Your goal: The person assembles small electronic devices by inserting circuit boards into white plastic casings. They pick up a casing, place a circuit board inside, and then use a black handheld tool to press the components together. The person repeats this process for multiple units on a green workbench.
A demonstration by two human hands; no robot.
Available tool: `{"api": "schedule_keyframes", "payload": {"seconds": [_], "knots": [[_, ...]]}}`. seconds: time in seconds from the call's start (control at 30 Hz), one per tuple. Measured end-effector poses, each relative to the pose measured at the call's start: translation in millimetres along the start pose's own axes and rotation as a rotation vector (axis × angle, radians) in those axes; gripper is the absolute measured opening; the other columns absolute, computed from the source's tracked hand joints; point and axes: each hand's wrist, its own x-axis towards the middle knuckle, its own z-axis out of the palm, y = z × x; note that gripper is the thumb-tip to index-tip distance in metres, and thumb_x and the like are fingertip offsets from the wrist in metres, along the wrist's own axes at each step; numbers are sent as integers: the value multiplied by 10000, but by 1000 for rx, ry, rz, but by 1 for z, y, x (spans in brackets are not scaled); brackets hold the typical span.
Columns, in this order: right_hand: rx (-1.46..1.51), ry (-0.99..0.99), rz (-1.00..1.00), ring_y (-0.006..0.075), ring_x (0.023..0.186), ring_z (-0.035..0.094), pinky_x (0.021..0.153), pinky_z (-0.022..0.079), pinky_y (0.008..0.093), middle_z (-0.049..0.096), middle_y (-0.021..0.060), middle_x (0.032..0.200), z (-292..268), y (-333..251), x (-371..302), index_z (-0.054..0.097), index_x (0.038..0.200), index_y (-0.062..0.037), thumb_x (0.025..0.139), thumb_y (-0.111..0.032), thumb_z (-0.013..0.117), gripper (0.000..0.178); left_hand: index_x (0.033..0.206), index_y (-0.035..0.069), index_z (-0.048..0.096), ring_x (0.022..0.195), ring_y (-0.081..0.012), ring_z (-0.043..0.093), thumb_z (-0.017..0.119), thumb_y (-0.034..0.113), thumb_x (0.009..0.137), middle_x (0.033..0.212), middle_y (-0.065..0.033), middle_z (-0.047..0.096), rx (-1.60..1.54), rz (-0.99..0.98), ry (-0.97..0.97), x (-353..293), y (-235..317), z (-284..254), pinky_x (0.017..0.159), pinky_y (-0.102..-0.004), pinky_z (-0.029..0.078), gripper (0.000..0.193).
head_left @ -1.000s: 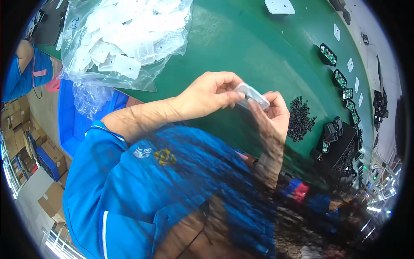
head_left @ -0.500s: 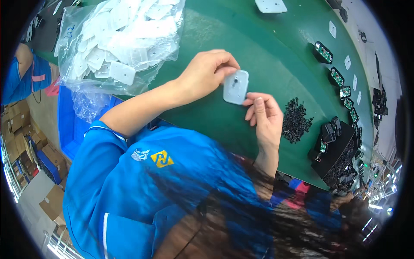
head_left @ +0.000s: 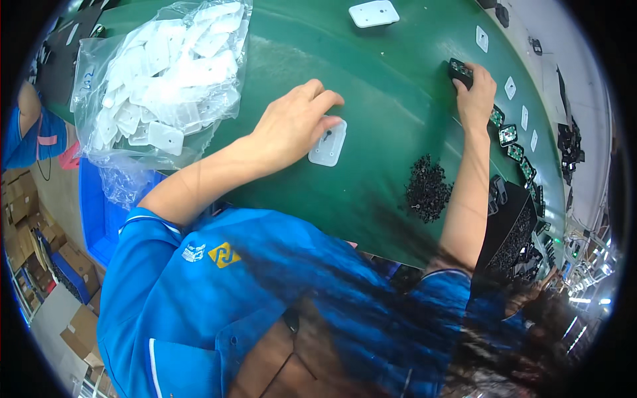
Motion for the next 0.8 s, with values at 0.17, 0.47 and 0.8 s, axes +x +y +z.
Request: {"api": "schedule_keyframes", "payload": {"seconds": [0.17,0.47,0.8], "knots": [[213,98,-21,313,1013,522,898,421,388,612,114,1041,-22,-44,-15,606,1081,-58,700,-151,760,421,1220,-2,470,920,-329,538,699,284,799,1084,-185,489,-12,108,115,-23,13,-1,813,-383,479,559],[710,19,-126,282,999,579,859,454,380,625,130,1092,-103,-198,-110,608,1094,-34,680,-130,791,463,1424,21,296,1191,-169,467,578,270,932,1349,-85,435,-1213,-194,-101,-23,43,-15,961,-317,427,620],[810,0,-68,234,793,573,686,452,332,634,90,881,-124,-202,-123,661,903,-30,738,-14,724,177,1375,1,401,1110,-119,497,620,390,892,1282,-51,509,-1241,-190,-350,-42,35,-23,930,-287,420,657]]}}
